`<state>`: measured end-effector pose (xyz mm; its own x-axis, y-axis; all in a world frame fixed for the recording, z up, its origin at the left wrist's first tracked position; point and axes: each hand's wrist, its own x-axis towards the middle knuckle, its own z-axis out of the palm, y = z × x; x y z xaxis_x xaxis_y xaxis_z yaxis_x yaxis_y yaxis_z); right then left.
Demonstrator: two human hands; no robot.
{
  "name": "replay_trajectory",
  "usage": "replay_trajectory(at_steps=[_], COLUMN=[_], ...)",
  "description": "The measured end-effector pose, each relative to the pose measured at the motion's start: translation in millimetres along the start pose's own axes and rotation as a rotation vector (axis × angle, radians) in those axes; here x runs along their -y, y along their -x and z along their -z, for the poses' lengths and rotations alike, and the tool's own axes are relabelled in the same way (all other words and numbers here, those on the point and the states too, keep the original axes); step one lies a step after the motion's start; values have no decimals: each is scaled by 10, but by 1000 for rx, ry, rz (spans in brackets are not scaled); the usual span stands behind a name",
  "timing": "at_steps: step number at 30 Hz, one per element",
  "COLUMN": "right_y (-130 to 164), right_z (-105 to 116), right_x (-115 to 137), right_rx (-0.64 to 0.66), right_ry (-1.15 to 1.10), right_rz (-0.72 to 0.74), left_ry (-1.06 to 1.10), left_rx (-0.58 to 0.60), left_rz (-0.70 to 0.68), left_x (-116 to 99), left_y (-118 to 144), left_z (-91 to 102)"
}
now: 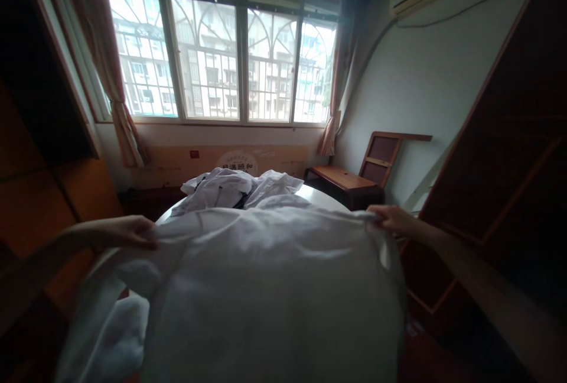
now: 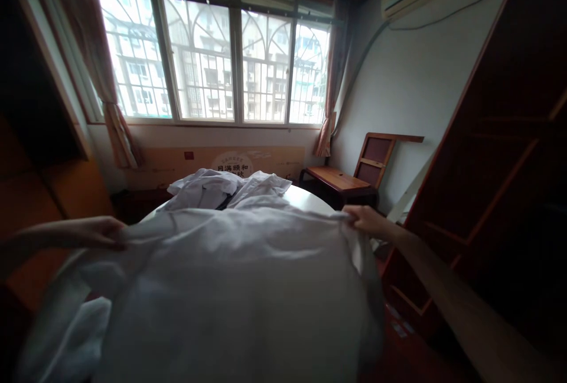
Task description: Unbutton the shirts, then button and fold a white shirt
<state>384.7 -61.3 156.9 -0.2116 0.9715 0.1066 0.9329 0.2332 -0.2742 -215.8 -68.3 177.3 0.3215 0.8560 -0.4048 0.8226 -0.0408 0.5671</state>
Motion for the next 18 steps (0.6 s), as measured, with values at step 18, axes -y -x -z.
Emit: replay_trajectory(at_steps=[18], right_y=[-542], right_z=[-1036], right_x=[561], right_rx=[191], right_ry=[41], right_rz=[-83], left_ry=[-437], left_rx=[-427], left_rz=[-135], left_x=[-499], left_y=[-1347], left_z=[-905])
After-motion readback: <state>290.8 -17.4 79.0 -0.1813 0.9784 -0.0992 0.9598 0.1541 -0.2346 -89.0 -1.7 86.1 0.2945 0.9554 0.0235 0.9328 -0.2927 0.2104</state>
